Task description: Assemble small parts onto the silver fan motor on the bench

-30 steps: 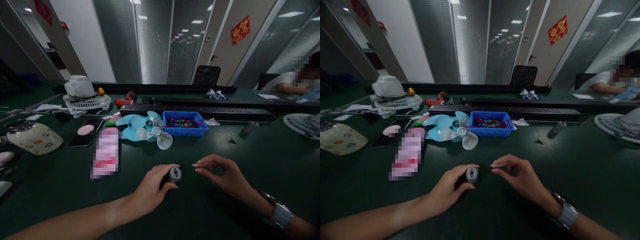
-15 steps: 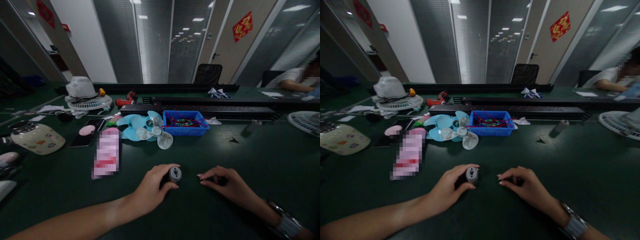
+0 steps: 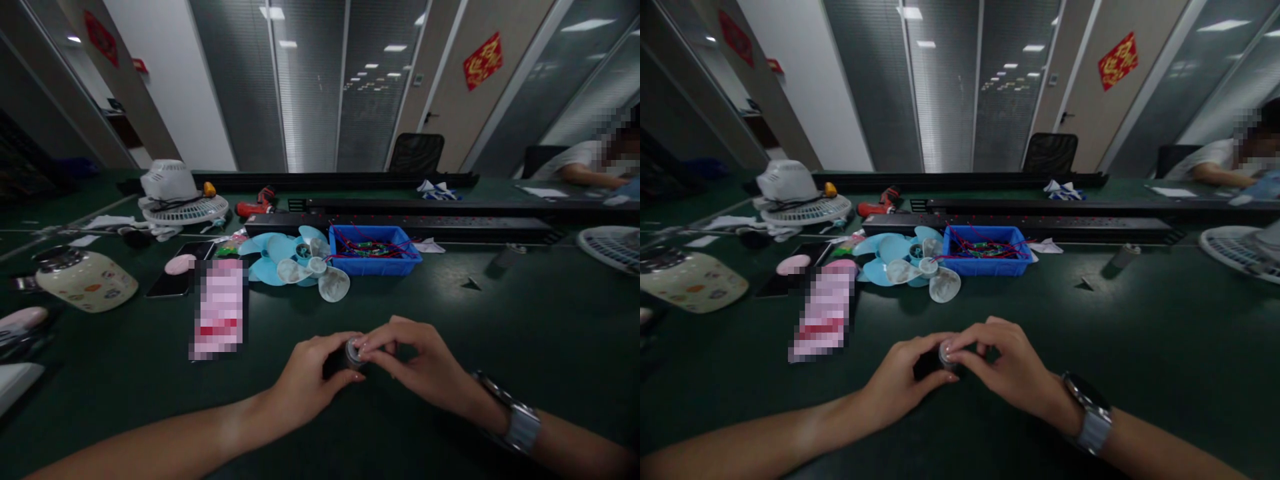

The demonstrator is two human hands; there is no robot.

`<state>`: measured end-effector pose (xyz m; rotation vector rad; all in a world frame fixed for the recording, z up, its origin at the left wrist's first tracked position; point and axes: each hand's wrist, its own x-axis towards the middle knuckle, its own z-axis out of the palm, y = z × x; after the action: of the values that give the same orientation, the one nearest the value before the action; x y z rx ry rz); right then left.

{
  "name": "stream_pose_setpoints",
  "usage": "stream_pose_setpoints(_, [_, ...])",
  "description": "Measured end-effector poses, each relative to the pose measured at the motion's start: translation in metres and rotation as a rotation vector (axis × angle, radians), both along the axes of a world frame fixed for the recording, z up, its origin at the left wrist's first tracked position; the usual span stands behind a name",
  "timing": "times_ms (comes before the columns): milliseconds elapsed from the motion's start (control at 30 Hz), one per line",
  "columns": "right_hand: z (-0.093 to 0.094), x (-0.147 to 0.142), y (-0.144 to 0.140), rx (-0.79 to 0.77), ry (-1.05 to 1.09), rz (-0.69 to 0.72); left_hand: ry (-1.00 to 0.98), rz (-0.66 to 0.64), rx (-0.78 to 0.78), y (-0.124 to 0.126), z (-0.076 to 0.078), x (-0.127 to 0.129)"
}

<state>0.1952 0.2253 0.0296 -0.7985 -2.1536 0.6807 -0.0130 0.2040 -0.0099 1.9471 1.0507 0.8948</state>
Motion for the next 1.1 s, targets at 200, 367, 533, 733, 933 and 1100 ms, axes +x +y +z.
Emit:
stream_pose_setpoints(200, [-0.01, 0.001, -0.002, -0.004, 0.045, -0.001, -0.004, -0.001, 0.012, -0.002, 0.001, 0.001])
stream_pose_setpoints(367, [-0.011, -0.001, -0.003, -0.054, 0.052, -0.031, -0.007, -0.003, 0.02, -0.001, 0.001, 0.001])
stream_pose_setpoints(533, [-0.013, -0.007, -0.002, -0.202, 0.039, -0.095, -0.03, -0.021, 0.03, -0.001, -0.003, 0.001])
stream_pose_setpoints(733, [-0.021, -0.005, -0.007, -0.313, 0.116, -0.098, -0.077, -0.025, 0.058, -0.005, -0.001, 0.001])
stream_pose_setpoints(933, [-0.032, -0.004, -0.009, -0.492, 0.064, -0.14, -0.093, 0.003, 0.158, -0.009, 0.006, -0.003])
stream_pose_setpoints(1100, [-0.032, -0.006, -0.006, -0.538, -0.017, -0.073, -0.008, -0.075, 0.111, -0.009, 0.01, -0.005])
